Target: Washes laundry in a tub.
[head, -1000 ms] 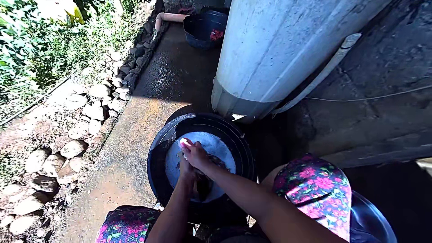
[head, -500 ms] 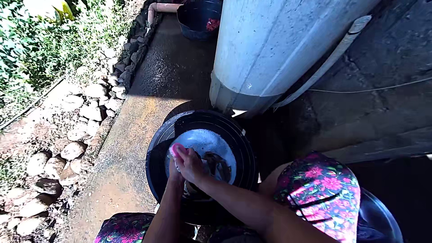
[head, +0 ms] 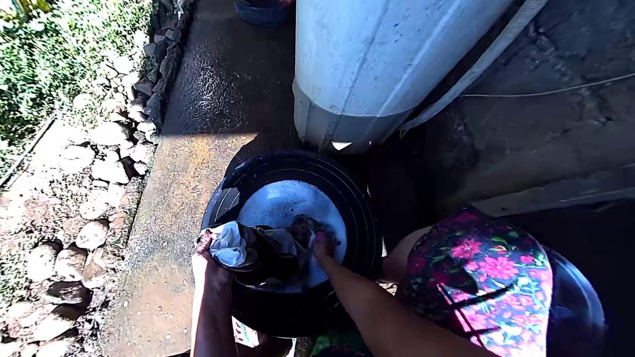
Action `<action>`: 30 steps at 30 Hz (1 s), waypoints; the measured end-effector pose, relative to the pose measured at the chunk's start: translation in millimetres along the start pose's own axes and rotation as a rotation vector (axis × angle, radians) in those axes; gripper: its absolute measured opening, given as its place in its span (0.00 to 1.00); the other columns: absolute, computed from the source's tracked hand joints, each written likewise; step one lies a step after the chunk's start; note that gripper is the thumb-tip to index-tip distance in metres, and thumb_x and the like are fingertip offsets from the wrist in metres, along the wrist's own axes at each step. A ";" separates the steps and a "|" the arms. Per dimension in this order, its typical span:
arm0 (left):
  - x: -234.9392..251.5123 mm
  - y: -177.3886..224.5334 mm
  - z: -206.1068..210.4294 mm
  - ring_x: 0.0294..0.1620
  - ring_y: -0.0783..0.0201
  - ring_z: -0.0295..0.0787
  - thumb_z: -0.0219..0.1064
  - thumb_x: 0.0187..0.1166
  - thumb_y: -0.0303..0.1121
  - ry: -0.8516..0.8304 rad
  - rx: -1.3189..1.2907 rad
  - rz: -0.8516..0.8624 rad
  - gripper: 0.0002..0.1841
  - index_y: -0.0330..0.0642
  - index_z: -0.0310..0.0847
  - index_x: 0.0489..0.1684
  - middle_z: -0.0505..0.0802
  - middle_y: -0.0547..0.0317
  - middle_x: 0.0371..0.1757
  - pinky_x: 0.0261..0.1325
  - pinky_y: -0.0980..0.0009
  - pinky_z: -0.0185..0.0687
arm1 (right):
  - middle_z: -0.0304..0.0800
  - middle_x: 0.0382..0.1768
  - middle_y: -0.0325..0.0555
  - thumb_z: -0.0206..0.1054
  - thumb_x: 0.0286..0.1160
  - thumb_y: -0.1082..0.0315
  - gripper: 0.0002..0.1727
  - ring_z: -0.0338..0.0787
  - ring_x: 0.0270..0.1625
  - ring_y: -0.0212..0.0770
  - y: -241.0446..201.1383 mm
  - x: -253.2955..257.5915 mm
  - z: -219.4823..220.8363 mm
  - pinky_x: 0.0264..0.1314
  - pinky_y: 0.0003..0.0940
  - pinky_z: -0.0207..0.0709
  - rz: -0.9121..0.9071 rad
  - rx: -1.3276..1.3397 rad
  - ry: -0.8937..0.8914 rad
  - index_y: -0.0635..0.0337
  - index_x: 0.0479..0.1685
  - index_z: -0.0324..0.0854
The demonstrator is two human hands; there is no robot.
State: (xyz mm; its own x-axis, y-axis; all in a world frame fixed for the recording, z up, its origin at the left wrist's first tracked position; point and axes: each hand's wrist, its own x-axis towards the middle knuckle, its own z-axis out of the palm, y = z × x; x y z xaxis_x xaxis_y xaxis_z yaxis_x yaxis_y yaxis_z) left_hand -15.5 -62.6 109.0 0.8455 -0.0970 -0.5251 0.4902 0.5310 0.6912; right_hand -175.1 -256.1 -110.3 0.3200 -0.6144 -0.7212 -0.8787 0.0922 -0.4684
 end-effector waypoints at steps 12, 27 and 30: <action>27.3 -25.1 -7.9 0.34 0.70 0.89 0.36 0.96 0.45 0.091 0.113 -0.005 0.19 0.48 0.73 0.46 0.88 0.63 0.31 0.38 0.68 0.89 | 0.65 0.83 0.75 0.73 0.75 0.64 0.45 0.70 0.83 0.71 11.5 49.4 -28.6 0.84 0.62 0.66 -0.040 -0.236 0.254 0.70 0.90 0.55; 26.8 -68.0 -7.5 0.39 0.70 0.87 0.33 0.96 0.42 -0.076 0.178 0.015 0.24 0.38 0.74 0.59 0.88 0.59 0.39 0.45 0.68 0.86 | 0.73 0.75 0.76 0.65 0.84 0.56 0.31 0.80 0.73 0.64 -198.5 -142.7 10.0 0.78 0.53 0.73 -0.819 -0.122 -0.335 0.62 0.82 0.74; 11.0 -74.6 8.8 0.34 0.66 0.87 0.36 0.96 0.47 -0.057 0.231 -0.098 0.25 0.40 0.78 0.52 0.88 0.57 0.34 0.39 0.64 0.85 | 0.72 0.76 0.74 0.60 0.88 0.53 0.30 0.78 0.76 0.64 -224.3 -130.7 7.5 0.80 0.53 0.71 -0.696 -0.126 -0.226 0.60 0.83 0.74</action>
State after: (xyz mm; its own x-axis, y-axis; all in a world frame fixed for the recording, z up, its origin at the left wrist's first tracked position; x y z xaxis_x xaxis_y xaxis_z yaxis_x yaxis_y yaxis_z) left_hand -40.9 -110.6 56.0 0.7988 -0.1891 -0.5710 0.6003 0.3108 0.7369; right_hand -17.2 -190.7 85.2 0.8710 -0.3201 -0.3727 -0.4755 -0.3591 -0.8031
